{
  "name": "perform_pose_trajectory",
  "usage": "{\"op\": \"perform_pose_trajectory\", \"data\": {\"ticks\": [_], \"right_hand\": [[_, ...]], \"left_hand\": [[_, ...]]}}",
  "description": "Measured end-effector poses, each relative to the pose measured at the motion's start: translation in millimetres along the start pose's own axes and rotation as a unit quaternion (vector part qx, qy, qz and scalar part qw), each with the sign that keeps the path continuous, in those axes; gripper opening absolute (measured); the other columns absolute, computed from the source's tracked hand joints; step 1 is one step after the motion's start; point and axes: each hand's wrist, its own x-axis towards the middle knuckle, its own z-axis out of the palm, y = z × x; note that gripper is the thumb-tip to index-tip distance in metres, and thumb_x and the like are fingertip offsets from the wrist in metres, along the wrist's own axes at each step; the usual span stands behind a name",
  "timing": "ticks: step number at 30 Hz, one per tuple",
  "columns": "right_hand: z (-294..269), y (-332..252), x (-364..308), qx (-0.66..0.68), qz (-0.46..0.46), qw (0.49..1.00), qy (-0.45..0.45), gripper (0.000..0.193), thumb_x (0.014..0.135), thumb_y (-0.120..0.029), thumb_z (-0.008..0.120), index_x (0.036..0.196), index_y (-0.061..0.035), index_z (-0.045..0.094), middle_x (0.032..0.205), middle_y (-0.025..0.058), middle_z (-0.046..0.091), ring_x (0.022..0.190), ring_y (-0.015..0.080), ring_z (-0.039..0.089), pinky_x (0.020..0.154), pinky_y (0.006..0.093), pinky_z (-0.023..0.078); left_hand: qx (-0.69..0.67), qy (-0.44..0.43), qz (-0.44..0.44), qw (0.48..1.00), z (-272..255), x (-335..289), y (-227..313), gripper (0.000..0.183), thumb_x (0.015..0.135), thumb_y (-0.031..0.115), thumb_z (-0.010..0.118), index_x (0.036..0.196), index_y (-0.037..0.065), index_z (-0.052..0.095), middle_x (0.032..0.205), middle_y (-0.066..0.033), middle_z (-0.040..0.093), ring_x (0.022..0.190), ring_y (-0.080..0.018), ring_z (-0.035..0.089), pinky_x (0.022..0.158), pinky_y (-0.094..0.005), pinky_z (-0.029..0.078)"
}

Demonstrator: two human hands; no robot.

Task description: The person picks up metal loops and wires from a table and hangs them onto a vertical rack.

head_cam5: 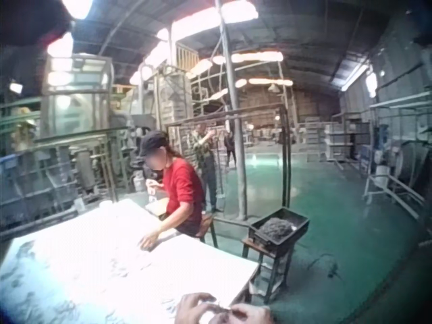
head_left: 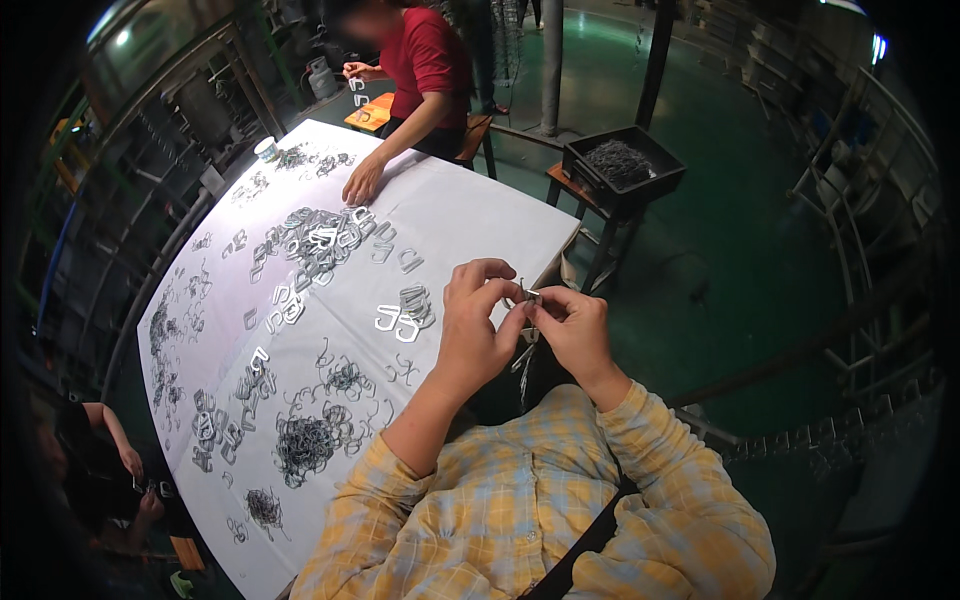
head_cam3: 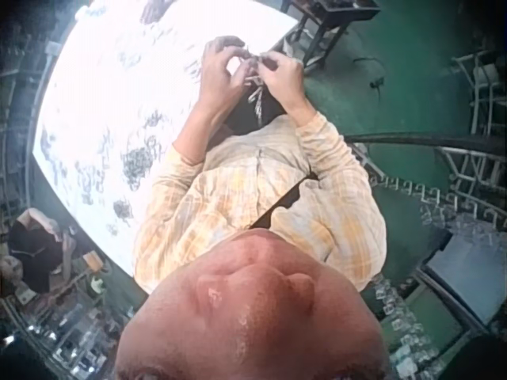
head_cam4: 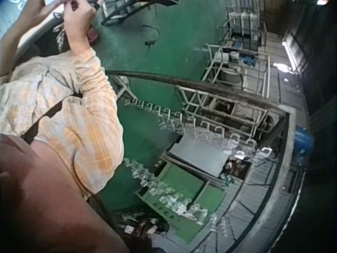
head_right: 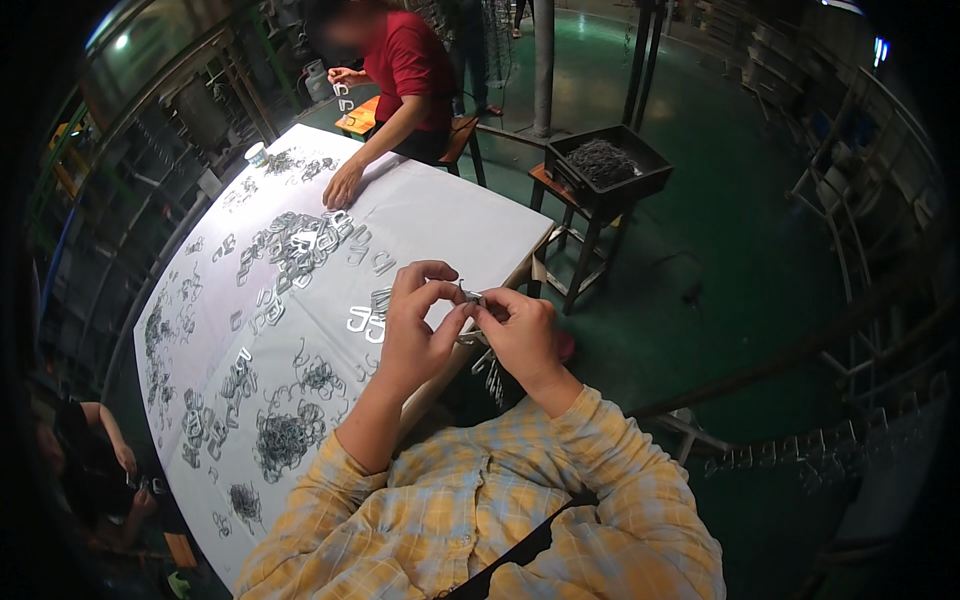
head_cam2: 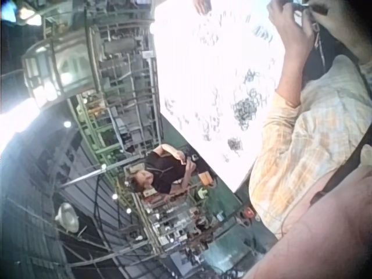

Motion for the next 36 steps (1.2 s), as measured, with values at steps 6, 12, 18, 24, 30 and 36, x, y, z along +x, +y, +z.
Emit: {"op": "perform_pose_trajectory", "data": {"ticks": [6, 12, 18, 24, 30, 36], "right_hand": [[-3.7, -0.9, -2.6, 0.009, 0.008, 1.0, -0.003, 0.014, 0.075, -0.008, 0.07, 0.084, 0.0024, 0.067, 0.068, 0.0125, 0.066, 0.061, 0.0149, 0.066, 0.056, 0.026, 0.05], [-4.0, 6.2, -1.8, 0.029, -0.011, 0.999, 0.025, 0.013, 0.076, -0.006, 0.069, 0.085, 0.0026, 0.067, 0.069, 0.0116, 0.067, 0.061, 0.0151, 0.065, 0.056, 0.0259, 0.049], [-4.9, 7.6, 4.8, 0.079, -0.066, 0.991, 0.087, 0.013, 0.078, -0.006, 0.069, 0.086, 0.0044, 0.066, 0.068, 0.0102, 0.066, 0.059, 0.0117, 0.062, 0.055, 0.024, 0.047], [-25.9, -4.2, 14.0, 0.115, -0.038, 0.984, 0.13, 0.015, 0.08, -0.008, 0.07, 0.086, 0.0054, 0.066, 0.068, 0.0019, 0.064, 0.063, 0.0049, 0.056, 0.058, 0.021, 0.046], [-44.9, -20.0, 18.9, 0.134, -0.028, 0.981, 0.139, 0.016, 0.082, -0.009, 0.07, 0.088, 0.0055, 0.066, 0.075, 0.0022, 0.065, 0.067, 0.0059, 0.058, 0.062, 0.0196, 0.047], [-52.4, -17.1, 23.2, 0.124, -0.035, 0.978, 0.162, 0.016, 0.082, -0.01, 0.069, 0.088, 0.0049, 0.066, 0.073, 0.0013, 0.064, 0.065, 0.0046, 0.055, 0.06, 0.0175, 0.043]], "left_hand": [[0.002, -0.024, -0.007, 1.0, 1.1, 3.9, 4.9, 0.011, 0.069, 0.003, 0.068, 0.076, 0.003, 0.061, 0.098, -0.0112, 0.056, 0.096, -0.0273, 0.052, 0.082, -0.0353, 0.042], [-0.015, 0.021, 0.007, 1.0, 12.9, 6.1, 2.3, 0.013, 0.069, 0.002, 0.067, 0.079, 0.002, 0.059, 0.096, -0.0129, 0.055, 0.093, -0.0281, 0.053, 0.081, -0.0351, 0.042], [-0.008, 0.039, 0.051, 0.998, 12.4, 17.2, 13.0, 0.016, 0.069, 0.0, 0.067, 0.082, 0.001, 0.057, 0.094, -0.013, 0.054, 0.091, -0.0271, 0.053, 0.08, -0.0342, 0.043], [-0.545, 0.029, 0.071, 0.835, -26.4, 14.3, 73.2, 0.033, 0.096, 0.032, 0.04, 0.077, 0.007, 0.048, 0.079, -0.0087, 0.053, 0.073, -0.0206, 0.051, 0.082, -0.0495, 0.042], [-0.812, -0.269, 0.147, 0.497, -81.5, 18.6, 135.0, 0.053, 0.098, 0.046, 0.023, 0.066, 0.006, 0.038, 0.05, -0.0071, 0.035, 0.047, -0.0187, 0.04, 0.077, -0.0645, 0.036], [-0.873, -0.238, 0.177, 0.388, -69.1, 23.5, 140.4, 0.061, 0.096, 0.052, 0.029, 0.06, 0.004, 0.042, 0.049, -0.0039, 0.036, 0.041, -0.0158, 0.035, 0.074, -0.0572, 0.042]]}}
